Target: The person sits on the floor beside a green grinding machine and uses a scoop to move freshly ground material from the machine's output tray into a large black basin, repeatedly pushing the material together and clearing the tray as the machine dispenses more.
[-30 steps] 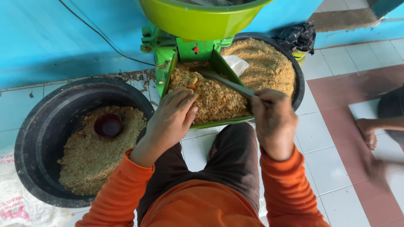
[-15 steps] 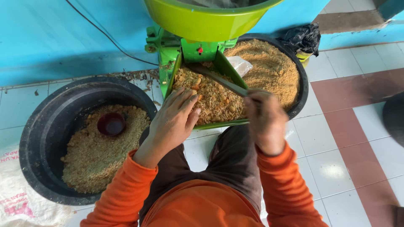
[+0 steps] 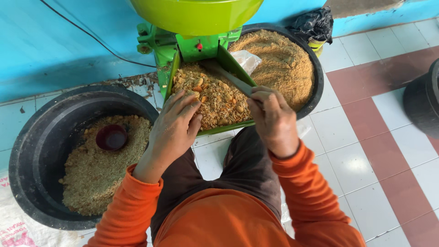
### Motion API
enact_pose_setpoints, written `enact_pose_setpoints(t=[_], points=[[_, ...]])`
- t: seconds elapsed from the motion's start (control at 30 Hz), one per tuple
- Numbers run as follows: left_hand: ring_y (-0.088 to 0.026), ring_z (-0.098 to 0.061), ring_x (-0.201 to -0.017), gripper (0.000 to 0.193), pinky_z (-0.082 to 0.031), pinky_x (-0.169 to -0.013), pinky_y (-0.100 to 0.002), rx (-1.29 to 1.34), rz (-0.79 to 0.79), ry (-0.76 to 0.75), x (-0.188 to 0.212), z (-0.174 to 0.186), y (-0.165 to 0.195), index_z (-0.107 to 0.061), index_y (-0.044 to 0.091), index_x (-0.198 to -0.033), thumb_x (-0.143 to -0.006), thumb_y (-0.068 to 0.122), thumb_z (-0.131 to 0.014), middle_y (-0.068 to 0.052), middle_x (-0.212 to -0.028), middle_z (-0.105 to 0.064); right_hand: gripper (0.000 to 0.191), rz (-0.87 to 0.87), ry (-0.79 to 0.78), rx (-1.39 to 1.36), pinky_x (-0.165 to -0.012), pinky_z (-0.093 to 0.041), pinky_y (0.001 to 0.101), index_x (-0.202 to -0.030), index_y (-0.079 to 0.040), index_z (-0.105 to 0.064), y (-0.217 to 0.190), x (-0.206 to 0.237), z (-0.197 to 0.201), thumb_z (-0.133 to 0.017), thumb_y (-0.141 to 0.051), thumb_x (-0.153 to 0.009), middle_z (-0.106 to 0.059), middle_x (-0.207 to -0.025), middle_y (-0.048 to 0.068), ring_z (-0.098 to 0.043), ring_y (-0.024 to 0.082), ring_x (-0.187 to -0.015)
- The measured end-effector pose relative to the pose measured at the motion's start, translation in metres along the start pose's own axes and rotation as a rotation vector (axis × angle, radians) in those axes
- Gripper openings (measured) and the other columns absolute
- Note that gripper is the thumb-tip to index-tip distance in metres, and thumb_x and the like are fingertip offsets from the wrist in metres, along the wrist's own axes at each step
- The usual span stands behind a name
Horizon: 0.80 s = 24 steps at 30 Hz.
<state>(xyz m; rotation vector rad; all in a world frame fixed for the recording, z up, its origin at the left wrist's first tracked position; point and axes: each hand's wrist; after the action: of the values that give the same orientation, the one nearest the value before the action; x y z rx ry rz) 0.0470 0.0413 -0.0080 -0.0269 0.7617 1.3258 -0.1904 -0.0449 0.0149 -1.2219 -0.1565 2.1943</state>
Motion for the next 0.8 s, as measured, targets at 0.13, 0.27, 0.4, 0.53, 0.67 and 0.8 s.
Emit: enact_pose_setpoints(t=[0.13, 0.27, 0.4, 0.53, 0.67, 0.8], points=[[-0.037, -0.054, -0.135, 0.032, -0.046, -0.11, -0.047, -0.015, 0.011, -0.008, 0.0, -0.003, 0.0, -0.07, 0.001, -0.12, -0.093, 0.016, -0.071, -0.015, -0.133, -0.065, 0.017, 0.003, -0.066, -0.043, -0.08, -0.064, 0.0351, -0.108, 0.001, -0.062, 0.003, -0.001, -0.014, -0.075, -0.002, -0.097, -0.072, -0.117, 0.017, -0.075, 0.028, -0.097], [-0.037, -0.055, -0.134, 0.033, -0.046, -0.11, -0.047, -0.007, 0.031, -0.009, 0.003, -0.005, 0.001, -0.07, 0.001, -0.121, -0.093, 0.019, -0.071, -0.014, -0.133, -0.065, 0.014, -0.028, -0.087, 0.02, -0.076, -0.062, 0.0336, -0.109, 0.001, -0.065, -0.008, -0.017, 0.015, -0.075, 0.0, -0.099, -0.073, -0.116, 0.015, -0.074, 0.024, -0.092], [-0.037, -0.054, -0.135, 0.034, -0.045, -0.112, -0.048, -0.002, 0.022, -0.012, 0.003, -0.009, 0.001, -0.07, 0.001, -0.123, -0.095, 0.021, -0.07, -0.015, -0.137, -0.063, 0.015, -0.057, -0.097, 0.056, -0.076, -0.059, 0.0293, -0.113, 0.001, -0.062, -0.029, -0.037, 0.084, -0.074, 0.001, -0.104, -0.075, -0.112, 0.014, -0.074, 0.018, -0.088], [-0.036, -0.053, -0.136, 0.035, -0.044, -0.112, -0.049, -0.003, 0.023, -0.049, 0.002, -0.013, 0.002, -0.07, 0.002, -0.123, -0.095, 0.023, -0.07, -0.015, -0.137, -0.063, 0.016, -0.054, -0.16, 0.309, -0.066, -0.056, 0.0331, -0.103, 0.004, -0.06, -0.042, -0.049, 0.141, -0.074, -0.001, -0.097, -0.073, -0.092, 0.016, -0.072, 0.022, -0.076], [-0.037, -0.052, -0.136, 0.036, -0.044, -0.112, -0.049, 0.01, 0.051, -0.053, 0.002, -0.016, 0.005, -0.07, 0.001, -0.124, -0.096, 0.023, -0.069, -0.016, -0.137, -0.063, 0.016, 0.04, -0.192, 0.326, -0.062, -0.056, 0.0325, -0.104, 0.003, -0.06, -0.037, -0.054, 0.13, -0.075, 0.0, -0.1, -0.071, -0.089, 0.016, -0.071, 0.022, -0.072], [-0.037, -0.052, -0.135, 0.035, -0.044, -0.112, -0.049, 0.008, 0.037, -0.032, 0.002, -0.018, 0.008, -0.07, 0.0, -0.122, -0.095, 0.022, -0.069, -0.017, -0.135, -0.064, 0.012, 0.004, -0.252, 0.108, -0.057, -0.056, 0.0291, -0.105, 0.003, -0.059, -0.016, -0.046, 0.082, -0.071, 0.002, -0.104, -0.072, -0.094, 0.013, -0.071, 0.017, -0.071]])
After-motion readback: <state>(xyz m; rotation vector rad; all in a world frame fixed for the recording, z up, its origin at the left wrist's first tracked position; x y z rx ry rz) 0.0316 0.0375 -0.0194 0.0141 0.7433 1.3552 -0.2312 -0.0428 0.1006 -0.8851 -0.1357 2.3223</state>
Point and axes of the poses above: each hand's wrist, its own x-axis away from the middle knuckle, its own z-axis out of the back of the hand, y = z × x
